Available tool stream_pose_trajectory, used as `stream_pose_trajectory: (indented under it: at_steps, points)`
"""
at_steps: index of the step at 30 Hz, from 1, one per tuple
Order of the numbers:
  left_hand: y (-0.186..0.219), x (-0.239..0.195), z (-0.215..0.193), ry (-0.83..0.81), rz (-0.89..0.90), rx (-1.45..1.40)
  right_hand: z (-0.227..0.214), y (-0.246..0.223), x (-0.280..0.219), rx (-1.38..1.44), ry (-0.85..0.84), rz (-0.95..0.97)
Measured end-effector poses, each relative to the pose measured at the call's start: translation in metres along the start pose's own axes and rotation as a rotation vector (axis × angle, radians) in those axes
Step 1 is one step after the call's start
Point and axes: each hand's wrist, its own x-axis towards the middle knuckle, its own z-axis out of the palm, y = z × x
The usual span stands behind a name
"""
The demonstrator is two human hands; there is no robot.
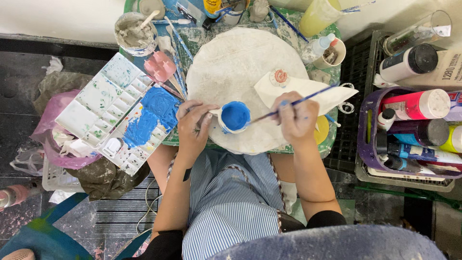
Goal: The person paints the inside of a small blue ceramic cup using a paintbrush. They dip the brush into a palette of blue paint and apply it to the interior of the cup.
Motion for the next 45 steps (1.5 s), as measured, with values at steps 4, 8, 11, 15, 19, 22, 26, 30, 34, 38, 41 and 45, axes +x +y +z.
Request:
stream_pose_trajectory:
  at_steps: [4, 8, 11, 15, 19, 22, 26, 30, 34, 38, 41, 45]
  points:
    - [0.003, 0.004, -0.005, -0.029, 0.019, 0.059, 0.02, -0.014, 0.002, -0.232, -0.153, -0.027]
    - [0.007, 0.01, -0.008, -0.04, 0.048, 0.124, 0.024, -0.019, 0.001, -0.062, -0.252, 0.099]
    - [0.012, 0.014, -0.01, -0.03, 0.051, 0.139, 0.012, -0.018, -0.001, -0.029, -0.339, 0.12]
    - [0.015, 0.03, -0.01, -0.01, -0.005, 0.232, 0.0, -0.019, 0.009, -0.069, -0.241, 0.13]
    - [0.008, 0.061, -0.007, -0.128, 0.054, 0.208, -0.012, -0.035, 0.025, -0.232, -0.223, 0.21]
    - [0.002, 0.077, -0.002, -0.231, 0.102, 0.149, -0.013, -0.042, 0.036, -0.372, -0.335, 0.006]
    - [0.005, 0.085, -0.002, -0.356, 0.129, 0.137, -0.013, -0.055, 0.05, -0.472, -0.484, -0.196]
    - [0.011, 0.085, -0.005, -0.403, 0.148, 0.16, -0.018, -0.068, 0.056, -0.46, -0.467, -0.29]
    - [0.011, 0.084, -0.005, -0.428, 0.178, 0.169, -0.017, -0.069, 0.058, -0.441, -0.509, -0.265]
    - [0.009, 0.085, -0.003, -0.419, 0.223, 0.172, -0.013, -0.059, 0.057, -0.455, -0.519, -0.378]
    - [0.006, 0.087, -0.003, -0.427, 0.231, 0.184, -0.027, -0.058, 0.051, -0.427, -0.439, -0.319]
    - [0.008, 0.085, -0.003, -0.427, 0.206, 0.176, -0.013, -0.045, 0.047, -0.368, -0.437, -0.344]
